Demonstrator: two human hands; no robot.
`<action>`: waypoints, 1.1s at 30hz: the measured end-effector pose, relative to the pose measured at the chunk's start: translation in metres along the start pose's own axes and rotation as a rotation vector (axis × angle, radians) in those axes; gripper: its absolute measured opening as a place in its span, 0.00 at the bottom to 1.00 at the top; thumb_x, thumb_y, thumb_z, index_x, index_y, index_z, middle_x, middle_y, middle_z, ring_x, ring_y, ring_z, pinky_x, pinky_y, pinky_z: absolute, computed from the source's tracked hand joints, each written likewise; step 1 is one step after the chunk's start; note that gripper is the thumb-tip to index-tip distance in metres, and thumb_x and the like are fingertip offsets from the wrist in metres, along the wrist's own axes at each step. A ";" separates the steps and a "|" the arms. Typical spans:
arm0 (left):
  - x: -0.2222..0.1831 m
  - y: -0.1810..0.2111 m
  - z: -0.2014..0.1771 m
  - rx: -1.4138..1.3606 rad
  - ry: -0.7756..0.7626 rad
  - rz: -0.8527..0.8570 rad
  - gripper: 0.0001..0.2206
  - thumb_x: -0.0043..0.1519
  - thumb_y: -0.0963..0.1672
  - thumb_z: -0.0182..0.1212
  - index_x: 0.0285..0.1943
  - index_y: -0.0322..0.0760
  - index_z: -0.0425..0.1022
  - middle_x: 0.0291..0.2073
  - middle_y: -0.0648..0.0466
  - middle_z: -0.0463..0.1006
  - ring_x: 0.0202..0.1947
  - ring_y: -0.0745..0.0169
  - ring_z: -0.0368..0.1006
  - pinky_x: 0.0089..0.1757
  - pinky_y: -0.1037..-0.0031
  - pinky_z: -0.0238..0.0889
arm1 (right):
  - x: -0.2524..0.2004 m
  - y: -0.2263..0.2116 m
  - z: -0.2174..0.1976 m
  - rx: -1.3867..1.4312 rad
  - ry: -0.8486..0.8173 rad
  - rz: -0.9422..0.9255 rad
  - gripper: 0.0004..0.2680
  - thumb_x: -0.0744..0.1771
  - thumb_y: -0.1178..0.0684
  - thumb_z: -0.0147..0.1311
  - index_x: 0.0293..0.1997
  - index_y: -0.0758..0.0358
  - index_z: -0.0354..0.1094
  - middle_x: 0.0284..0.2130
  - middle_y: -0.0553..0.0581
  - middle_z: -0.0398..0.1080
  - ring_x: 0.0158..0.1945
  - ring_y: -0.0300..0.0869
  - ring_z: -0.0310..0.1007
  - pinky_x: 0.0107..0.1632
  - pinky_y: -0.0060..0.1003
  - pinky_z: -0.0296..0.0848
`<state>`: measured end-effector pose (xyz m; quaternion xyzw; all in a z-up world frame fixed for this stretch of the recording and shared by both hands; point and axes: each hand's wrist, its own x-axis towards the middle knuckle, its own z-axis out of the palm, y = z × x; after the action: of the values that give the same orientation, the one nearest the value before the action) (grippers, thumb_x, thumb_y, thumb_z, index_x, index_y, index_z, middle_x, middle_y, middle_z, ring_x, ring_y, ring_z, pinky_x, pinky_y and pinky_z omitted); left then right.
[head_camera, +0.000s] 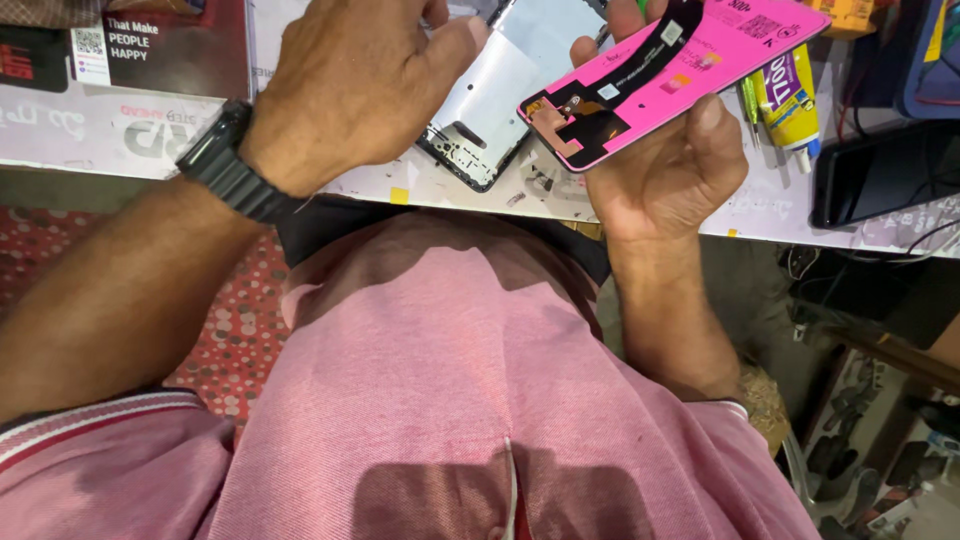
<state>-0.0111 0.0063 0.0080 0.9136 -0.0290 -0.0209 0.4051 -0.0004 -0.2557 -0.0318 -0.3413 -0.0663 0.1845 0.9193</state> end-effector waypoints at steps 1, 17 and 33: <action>-0.002 0.000 0.001 0.005 -0.041 -0.042 0.17 0.66 0.51 0.56 0.41 0.32 0.76 0.24 0.44 0.76 0.27 0.43 0.74 0.31 0.52 0.64 | -0.002 -0.003 0.001 0.009 -0.001 0.047 0.26 0.66 0.46 0.62 0.71 0.62 0.56 0.64 0.56 0.63 0.66 0.46 0.64 0.70 0.51 0.66; 0.014 -0.021 0.025 -0.249 -0.158 -0.044 0.28 0.72 0.58 0.46 0.36 0.33 0.76 0.17 0.51 0.68 0.19 0.60 0.65 0.24 0.63 0.54 | 0.004 -0.001 -0.013 -0.004 -0.046 -0.019 0.26 0.67 0.48 0.62 0.72 0.64 0.55 0.63 0.58 0.62 0.67 0.45 0.66 0.71 0.45 0.64; 0.011 -0.017 0.040 -0.380 0.004 0.056 0.26 0.75 0.58 0.46 0.45 0.33 0.75 0.24 0.56 0.70 0.25 0.68 0.67 0.29 0.71 0.60 | 0.006 -0.007 -0.002 -0.015 -0.091 0.042 0.29 0.64 0.52 0.64 0.72 0.66 0.52 0.57 0.61 0.65 0.65 0.52 0.63 0.71 0.45 0.62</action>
<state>-0.0017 -0.0128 -0.0318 0.8196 -0.0491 -0.0127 0.5708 0.0074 -0.2595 -0.0289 -0.3408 -0.1024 0.2186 0.9086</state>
